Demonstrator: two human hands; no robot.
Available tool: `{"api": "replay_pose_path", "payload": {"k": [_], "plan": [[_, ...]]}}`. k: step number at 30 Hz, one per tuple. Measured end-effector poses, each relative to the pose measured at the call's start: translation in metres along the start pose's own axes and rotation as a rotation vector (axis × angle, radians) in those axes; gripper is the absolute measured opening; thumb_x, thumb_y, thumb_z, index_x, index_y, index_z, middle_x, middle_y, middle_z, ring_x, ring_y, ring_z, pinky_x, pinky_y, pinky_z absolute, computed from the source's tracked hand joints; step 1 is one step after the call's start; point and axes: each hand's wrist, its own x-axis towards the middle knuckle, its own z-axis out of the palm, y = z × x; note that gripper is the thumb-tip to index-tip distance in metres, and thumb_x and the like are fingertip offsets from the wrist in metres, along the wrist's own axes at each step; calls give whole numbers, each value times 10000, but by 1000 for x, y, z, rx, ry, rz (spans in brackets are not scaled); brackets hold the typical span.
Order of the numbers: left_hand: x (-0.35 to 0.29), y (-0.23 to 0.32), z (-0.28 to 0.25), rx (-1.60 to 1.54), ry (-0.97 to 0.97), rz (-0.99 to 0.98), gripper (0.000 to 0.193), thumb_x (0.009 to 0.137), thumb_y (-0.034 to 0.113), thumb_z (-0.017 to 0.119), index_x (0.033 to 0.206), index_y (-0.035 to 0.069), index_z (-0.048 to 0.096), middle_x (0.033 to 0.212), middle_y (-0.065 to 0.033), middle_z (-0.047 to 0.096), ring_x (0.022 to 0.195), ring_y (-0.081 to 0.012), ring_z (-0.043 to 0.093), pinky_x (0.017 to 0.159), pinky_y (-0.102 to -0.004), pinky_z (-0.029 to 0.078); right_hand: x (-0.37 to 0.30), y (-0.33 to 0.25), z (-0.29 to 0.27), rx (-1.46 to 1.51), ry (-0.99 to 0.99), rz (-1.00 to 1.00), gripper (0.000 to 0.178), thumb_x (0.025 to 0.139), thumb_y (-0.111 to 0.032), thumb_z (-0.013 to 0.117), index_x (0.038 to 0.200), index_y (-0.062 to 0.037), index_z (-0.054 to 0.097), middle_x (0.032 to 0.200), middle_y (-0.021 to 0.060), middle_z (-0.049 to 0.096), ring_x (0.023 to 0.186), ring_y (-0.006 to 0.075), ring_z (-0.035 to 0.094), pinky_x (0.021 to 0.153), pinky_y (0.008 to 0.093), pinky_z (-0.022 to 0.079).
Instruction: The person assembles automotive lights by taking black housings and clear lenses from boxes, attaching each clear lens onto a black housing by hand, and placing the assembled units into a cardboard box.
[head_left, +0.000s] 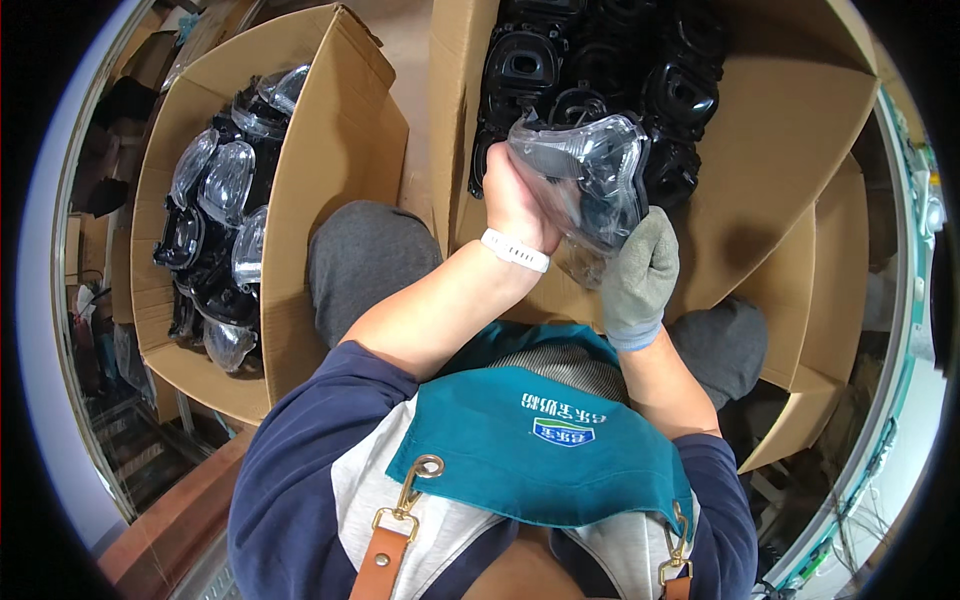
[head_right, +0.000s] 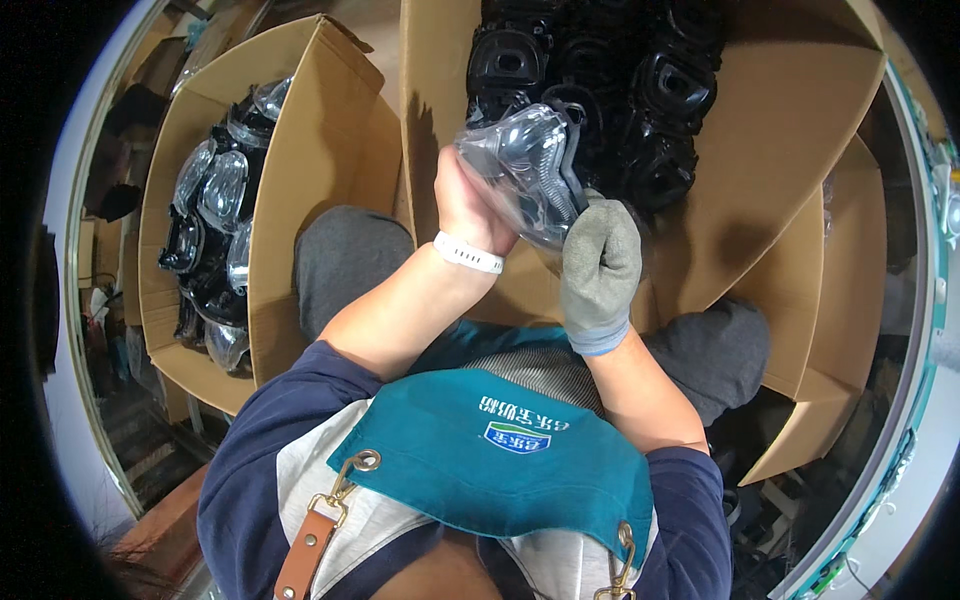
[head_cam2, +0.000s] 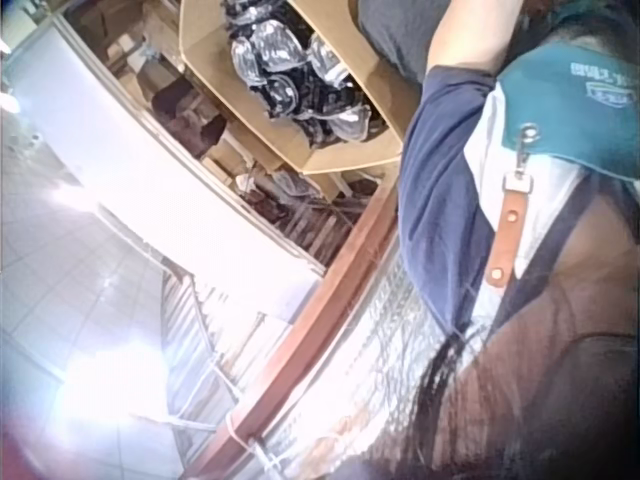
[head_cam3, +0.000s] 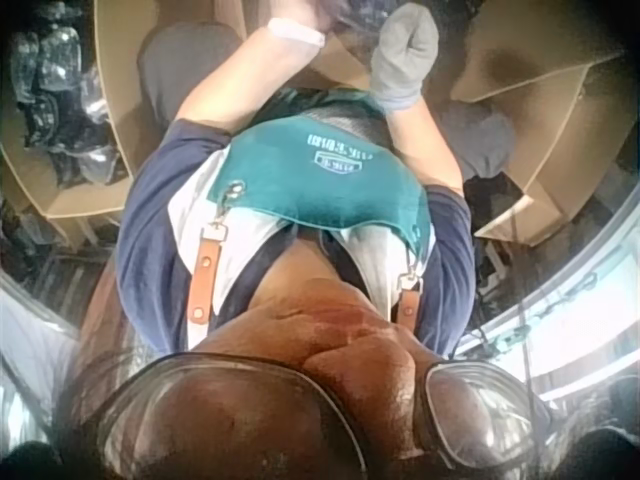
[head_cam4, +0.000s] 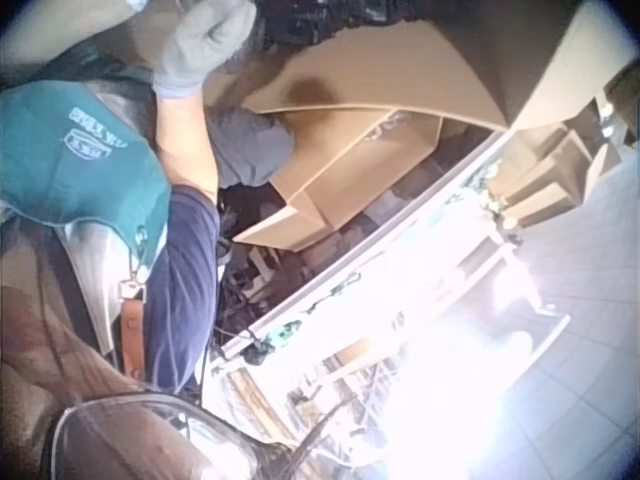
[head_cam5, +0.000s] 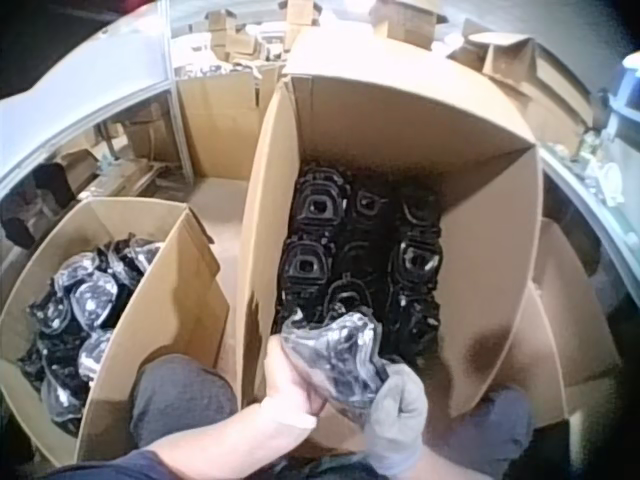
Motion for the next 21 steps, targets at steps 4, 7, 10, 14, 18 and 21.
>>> {"api": "replay_pose_path", "payload": {"k": [4, 7, 10, 14, 18, 21], "plan": [[4, 7, 1, -31, -28, 72, 377, 923, 331, 340, 948, 46, 584, 933, -105, 637, 880, -260, 609, 814, -394, 500, 15, -9, -10, 51, -211, 224, 197, 988, -185, 483, 1007, -14, 578, 945, 50, 567, 866, 122, 529, 810, 265, 440], [3, 10, -3, 85, -115, 177, 346, 923, 318, 371, 879, 52, 587, 857, -86, 644, 821, -234, 619, 780, -360, 508, 34, -32, -23, 857, -104, 389, 294, 969, -170, 522, 1160, 54, 526, 1185, 111, 547, 1084, 194, 520, 985, 339, 403], [-1, 7, -7, 182, -216, 248, 321, 924, 300, 377, 845, 58, 572, 820, -79, 639, 778, -207, 621, 749, -336, 515, 49, -50, -31, -153, -365, 122, 248, 955, -82, 521, 1168, 41, 549, 1170, 142, 575, 1008, 201, 577, 920, 292, 460], [-5, 4, -12, 167, -219, 192, 333, 898, 315, 400, 879, 44, 593, 826, -91, 641, 770, -210, 605, 728, -334, 496, 42, -58, -26, -80, -292, 245, 220, 907, 44, 542, 1116, 62, 608, 1083, 126, 629, 892, 198, 634, 813, 275, 512], [-4, 4, -15, 203, -214, 230, 325, 923, 274, 360, 846, 45, 577, 788, -80, 634, 726, -192, 605, 709, -319, 505, 39, -60, -26, 632, -251, 539, 213, 924, -40, 569, 1114, 46, 614, 978, 87, 658, 888, 168, 636, 804, 264, 509], [-1, 4, -16, 139, -252, 180, 334, 926, 262, 354, 851, 37, 590, 786, -73, 635, 731, -183, 603, 710, -315, 502, 37, -61, -25, 180, -253, 356, 216, 960, -148, 545, 1071, 20, 624, 926, 59, 658, 852, 135, 628, 795, 248, 496]]}}
